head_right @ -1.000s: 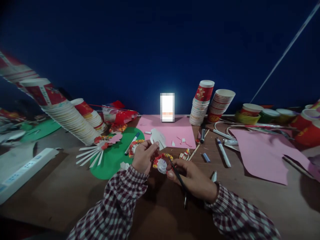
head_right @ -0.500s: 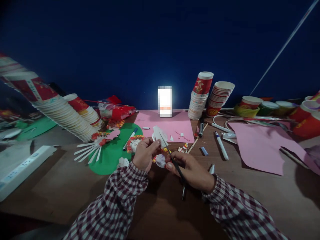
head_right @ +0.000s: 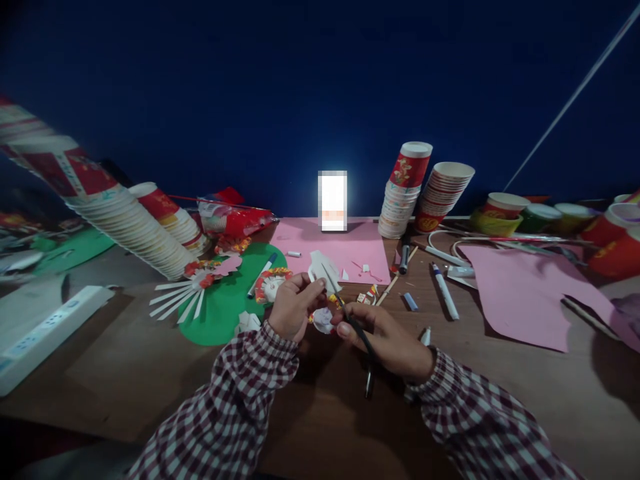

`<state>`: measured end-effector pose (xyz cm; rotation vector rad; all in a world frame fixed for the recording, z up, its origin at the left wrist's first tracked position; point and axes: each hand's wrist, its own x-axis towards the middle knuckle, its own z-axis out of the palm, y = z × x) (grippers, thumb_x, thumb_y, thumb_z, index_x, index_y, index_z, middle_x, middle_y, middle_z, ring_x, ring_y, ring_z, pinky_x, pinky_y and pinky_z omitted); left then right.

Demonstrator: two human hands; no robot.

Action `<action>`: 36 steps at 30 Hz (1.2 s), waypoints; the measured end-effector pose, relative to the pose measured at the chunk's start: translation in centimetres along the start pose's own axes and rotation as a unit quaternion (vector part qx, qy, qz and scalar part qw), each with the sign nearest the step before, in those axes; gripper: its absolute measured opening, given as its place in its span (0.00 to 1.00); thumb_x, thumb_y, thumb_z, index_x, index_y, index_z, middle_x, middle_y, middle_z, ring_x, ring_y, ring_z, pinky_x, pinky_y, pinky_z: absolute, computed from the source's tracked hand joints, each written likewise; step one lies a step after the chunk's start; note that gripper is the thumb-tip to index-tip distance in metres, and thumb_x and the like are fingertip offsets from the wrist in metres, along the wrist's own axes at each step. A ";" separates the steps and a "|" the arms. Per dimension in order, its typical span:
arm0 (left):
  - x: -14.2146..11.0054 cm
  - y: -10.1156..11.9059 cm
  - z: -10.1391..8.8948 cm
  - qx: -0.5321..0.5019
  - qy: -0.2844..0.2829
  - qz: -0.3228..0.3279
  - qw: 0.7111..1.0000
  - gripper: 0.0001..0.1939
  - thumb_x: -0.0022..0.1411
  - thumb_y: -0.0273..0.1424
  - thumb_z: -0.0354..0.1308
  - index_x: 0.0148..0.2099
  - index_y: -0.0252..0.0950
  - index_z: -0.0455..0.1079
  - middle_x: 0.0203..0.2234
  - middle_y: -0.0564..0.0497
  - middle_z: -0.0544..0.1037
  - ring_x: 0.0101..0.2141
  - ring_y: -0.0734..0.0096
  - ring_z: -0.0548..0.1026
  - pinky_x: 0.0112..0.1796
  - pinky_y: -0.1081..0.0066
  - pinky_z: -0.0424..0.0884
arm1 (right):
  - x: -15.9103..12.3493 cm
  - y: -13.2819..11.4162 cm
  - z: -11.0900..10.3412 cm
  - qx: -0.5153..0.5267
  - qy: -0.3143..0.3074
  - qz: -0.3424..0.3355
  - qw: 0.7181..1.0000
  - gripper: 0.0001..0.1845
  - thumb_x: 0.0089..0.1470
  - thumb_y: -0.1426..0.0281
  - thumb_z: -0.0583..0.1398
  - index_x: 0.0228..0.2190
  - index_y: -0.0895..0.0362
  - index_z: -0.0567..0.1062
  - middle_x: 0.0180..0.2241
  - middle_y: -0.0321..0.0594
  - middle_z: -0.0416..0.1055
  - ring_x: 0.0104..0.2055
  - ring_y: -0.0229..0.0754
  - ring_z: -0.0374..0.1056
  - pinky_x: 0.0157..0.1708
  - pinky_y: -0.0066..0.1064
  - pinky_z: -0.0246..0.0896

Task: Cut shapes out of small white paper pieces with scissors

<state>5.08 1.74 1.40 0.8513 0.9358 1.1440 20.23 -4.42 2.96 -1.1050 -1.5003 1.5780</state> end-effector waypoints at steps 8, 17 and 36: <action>-0.1 0.2 0.1 -0.010 0.010 -0.005 1.000 0.13 0.42 0.34 0.65 0.25 0.32 0.65 0.16 0.56 0.70 0.18 0.80 0.67 0.22 0.78 0.67 | -0.1 0.2 -0.2 0.032 -0.007 0.002 0.999 0.16 0.53 0.56 0.57 0.35 0.57 0.68 0.23 0.33 0.63 0.24 0.35 0.58 0.22 0.24 0.52; 0.0 0.1 0.2 -0.009 0.007 -0.005 1.000 0.12 0.43 0.33 0.64 0.25 0.32 0.65 0.15 0.56 0.69 0.19 0.79 0.67 0.22 0.77 0.68 | 0.0 0.0 -0.1 -0.003 -0.003 0.016 1.000 0.19 0.51 0.53 0.57 0.34 0.57 0.68 0.24 0.33 0.62 0.24 0.35 0.57 0.21 0.25 0.51; -0.2 0.3 0.3 0.000 0.010 -0.008 1.000 0.12 0.43 0.34 0.64 0.24 0.32 0.65 0.15 0.56 0.69 0.18 0.80 0.67 0.21 0.78 0.67 | 0.0 0.3 0.0 0.008 -0.007 0.025 1.000 0.18 0.52 0.56 0.57 0.35 0.58 0.67 0.24 0.32 0.60 0.23 0.34 0.53 0.20 0.24 0.48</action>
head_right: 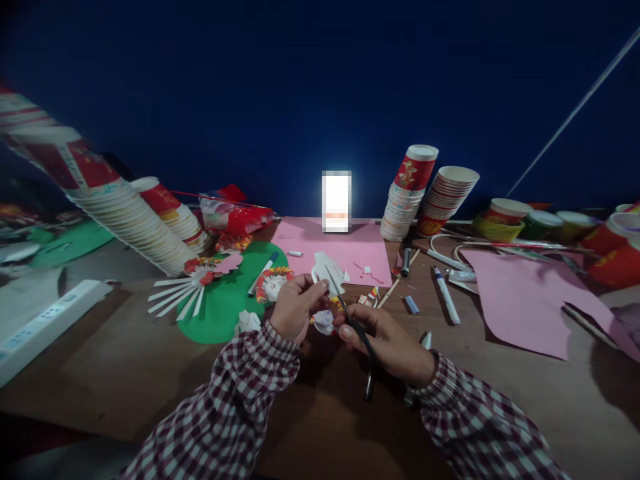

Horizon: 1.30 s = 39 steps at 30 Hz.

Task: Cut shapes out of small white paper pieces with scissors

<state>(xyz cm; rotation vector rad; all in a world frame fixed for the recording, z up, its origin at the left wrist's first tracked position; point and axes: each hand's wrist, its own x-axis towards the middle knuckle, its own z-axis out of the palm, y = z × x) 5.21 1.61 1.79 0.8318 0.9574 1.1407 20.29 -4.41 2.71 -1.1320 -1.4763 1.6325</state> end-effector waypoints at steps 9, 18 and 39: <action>0.0 0.0 0.0 0.005 0.003 0.002 1.000 0.12 0.44 0.33 0.63 0.23 0.32 0.64 0.15 0.56 0.67 0.17 0.81 0.66 0.20 0.79 0.66 | 0.1 0.2 0.1 -0.009 0.006 -0.014 1.000 0.16 0.53 0.57 0.58 0.35 0.58 0.68 0.25 0.33 0.60 0.25 0.34 0.54 0.22 0.24 0.49; 0.1 0.1 0.0 0.005 0.000 -0.007 1.000 0.12 0.44 0.33 0.63 0.22 0.32 0.63 0.13 0.56 0.67 0.16 0.81 0.65 0.19 0.79 0.65 | 0.0 0.1 0.1 -0.036 0.010 -0.025 0.999 0.16 0.54 0.56 0.56 0.34 0.58 0.68 0.25 0.33 0.59 0.25 0.35 0.53 0.23 0.25 0.49; -0.1 0.2 0.1 -0.004 0.002 -0.011 1.000 0.12 0.45 0.33 0.63 0.24 0.32 0.64 0.14 0.57 0.67 0.15 0.82 0.65 0.20 0.79 0.65 | 0.0 -0.4 0.2 -0.054 0.019 -0.033 0.998 0.17 0.53 0.55 0.56 0.33 0.58 0.69 0.27 0.36 0.62 0.28 0.38 0.56 0.28 0.27 0.53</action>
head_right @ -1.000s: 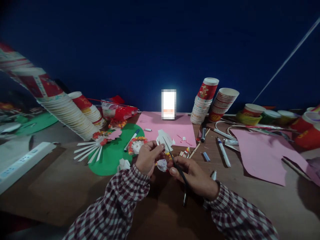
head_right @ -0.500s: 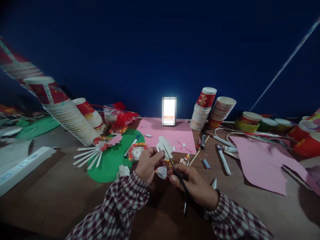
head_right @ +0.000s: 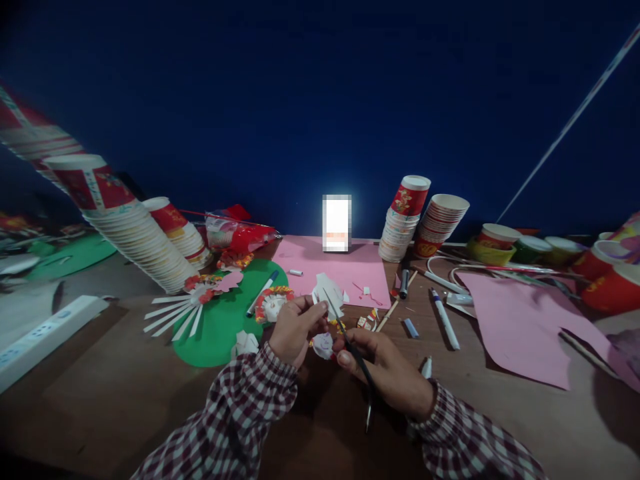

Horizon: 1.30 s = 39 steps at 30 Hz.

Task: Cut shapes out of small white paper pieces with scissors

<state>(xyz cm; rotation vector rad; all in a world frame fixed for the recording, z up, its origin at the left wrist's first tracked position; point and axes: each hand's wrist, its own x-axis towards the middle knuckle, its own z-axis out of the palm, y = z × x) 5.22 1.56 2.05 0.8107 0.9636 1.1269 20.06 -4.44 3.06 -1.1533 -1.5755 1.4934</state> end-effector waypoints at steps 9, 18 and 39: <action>-0.2 0.3 0.1 -0.020 0.007 -0.014 1.000 0.15 0.41 0.34 0.65 0.25 0.32 0.63 0.16 0.56 0.68 0.19 0.81 0.66 0.21 0.79 0.67 | 0.0 -0.3 0.2 0.010 0.013 0.002 1.000 0.17 0.51 0.55 0.58 0.32 0.58 0.69 0.27 0.36 0.64 0.29 0.38 0.59 0.28 0.27 0.54; 0.1 0.0 -0.1 0.000 0.003 -0.009 1.000 0.14 0.42 0.34 0.65 0.23 0.32 0.64 0.15 0.56 0.67 0.17 0.81 0.65 0.21 0.78 0.66 | 0.1 0.1 0.1 0.015 -0.003 0.009 1.000 0.18 0.52 0.54 0.57 0.33 0.58 0.68 0.26 0.35 0.61 0.27 0.37 0.56 0.25 0.26 0.52; 0.1 0.1 -0.1 -0.016 -0.003 -0.023 1.000 0.13 0.40 0.33 0.65 0.22 0.32 0.64 0.14 0.56 0.68 0.16 0.81 0.66 0.19 0.79 0.65 | 0.1 -0.1 0.0 0.004 -0.002 -0.001 1.000 0.19 0.52 0.54 0.56 0.33 0.58 0.69 0.25 0.35 0.61 0.26 0.37 0.56 0.24 0.27 0.53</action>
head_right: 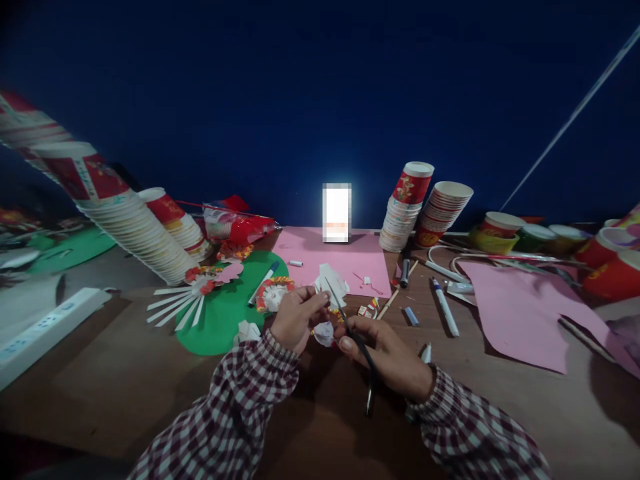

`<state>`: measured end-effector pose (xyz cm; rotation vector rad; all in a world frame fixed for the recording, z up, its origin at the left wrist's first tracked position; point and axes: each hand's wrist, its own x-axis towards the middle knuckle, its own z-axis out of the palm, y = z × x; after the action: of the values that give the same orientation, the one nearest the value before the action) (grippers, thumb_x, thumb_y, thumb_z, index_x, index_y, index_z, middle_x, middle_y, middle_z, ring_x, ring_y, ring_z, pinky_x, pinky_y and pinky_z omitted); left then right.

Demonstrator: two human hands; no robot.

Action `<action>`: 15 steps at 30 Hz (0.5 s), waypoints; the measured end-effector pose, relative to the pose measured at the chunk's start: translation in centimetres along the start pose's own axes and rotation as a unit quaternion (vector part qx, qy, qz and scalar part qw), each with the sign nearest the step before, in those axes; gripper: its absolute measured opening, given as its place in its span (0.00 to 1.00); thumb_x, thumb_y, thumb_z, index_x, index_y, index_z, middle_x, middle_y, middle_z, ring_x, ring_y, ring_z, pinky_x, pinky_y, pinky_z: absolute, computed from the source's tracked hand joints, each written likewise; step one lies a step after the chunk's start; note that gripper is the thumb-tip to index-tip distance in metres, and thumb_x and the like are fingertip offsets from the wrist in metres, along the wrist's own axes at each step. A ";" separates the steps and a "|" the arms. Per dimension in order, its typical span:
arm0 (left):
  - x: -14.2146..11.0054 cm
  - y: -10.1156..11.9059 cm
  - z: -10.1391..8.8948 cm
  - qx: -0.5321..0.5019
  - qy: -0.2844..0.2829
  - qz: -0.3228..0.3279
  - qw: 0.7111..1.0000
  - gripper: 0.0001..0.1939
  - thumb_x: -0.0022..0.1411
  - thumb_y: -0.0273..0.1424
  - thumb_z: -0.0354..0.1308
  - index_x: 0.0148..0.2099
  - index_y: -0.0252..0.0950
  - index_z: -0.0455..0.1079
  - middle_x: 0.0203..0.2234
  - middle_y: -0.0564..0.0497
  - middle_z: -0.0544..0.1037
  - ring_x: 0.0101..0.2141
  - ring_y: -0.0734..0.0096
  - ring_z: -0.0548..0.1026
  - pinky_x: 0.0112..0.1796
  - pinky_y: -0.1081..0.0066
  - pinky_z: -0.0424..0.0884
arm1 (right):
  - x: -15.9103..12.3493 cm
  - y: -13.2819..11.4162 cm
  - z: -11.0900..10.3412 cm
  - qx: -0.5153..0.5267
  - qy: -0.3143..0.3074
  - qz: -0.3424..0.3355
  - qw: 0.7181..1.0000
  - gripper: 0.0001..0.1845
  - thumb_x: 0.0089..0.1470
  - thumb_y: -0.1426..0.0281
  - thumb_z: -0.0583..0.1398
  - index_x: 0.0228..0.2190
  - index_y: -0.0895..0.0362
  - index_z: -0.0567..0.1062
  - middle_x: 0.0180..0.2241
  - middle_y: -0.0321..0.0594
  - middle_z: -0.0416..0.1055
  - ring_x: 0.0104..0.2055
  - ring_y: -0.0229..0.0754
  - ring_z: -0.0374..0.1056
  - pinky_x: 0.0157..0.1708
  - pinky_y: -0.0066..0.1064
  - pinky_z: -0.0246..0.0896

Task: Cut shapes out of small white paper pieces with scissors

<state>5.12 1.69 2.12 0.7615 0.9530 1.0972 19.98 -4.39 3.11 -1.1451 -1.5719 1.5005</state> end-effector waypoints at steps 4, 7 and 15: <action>0.0 0.1 0.1 -0.002 0.000 -0.002 1.000 0.13 0.39 0.33 0.65 0.22 0.31 0.65 0.14 0.56 0.68 0.16 0.81 0.66 0.19 0.79 0.65 | 0.1 -0.2 0.0 -0.007 0.001 -0.005 1.000 0.20 0.52 0.52 0.56 0.32 0.57 0.69 0.26 0.36 0.62 0.28 0.39 0.58 0.26 0.28 0.55; 0.0 0.0 0.1 0.001 0.003 0.001 1.000 0.14 0.39 0.33 0.66 0.22 0.32 0.64 0.14 0.56 0.67 0.16 0.81 0.66 0.19 0.79 0.65 | 0.0 -0.1 0.1 0.005 0.006 0.001 1.000 0.19 0.52 0.53 0.57 0.32 0.57 0.70 0.26 0.36 0.63 0.28 0.39 0.58 0.27 0.28 0.55; 0.1 -0.1 0.0 0.007 0.000 0.005 1.000 0.14 0.41 0.33 0.65 0.22 0.32 0.63 0.14 0.56 0.67 0.17 0.81 0.66 0.20 0.79 0.66 | 0.0 -0.2 0.2 0.024 0.017 -0.005 1.000 0.16 0.51 0.57 0.59 0.33 0.57 0.71 0.27 0.35 0.64 0.28 0.38 0.58 0.28 0.27 0.54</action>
<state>5.17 1.72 1.97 0.7785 0.9584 1.1006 19.83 -4.49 3.26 -1.1289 -1.5085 1.4966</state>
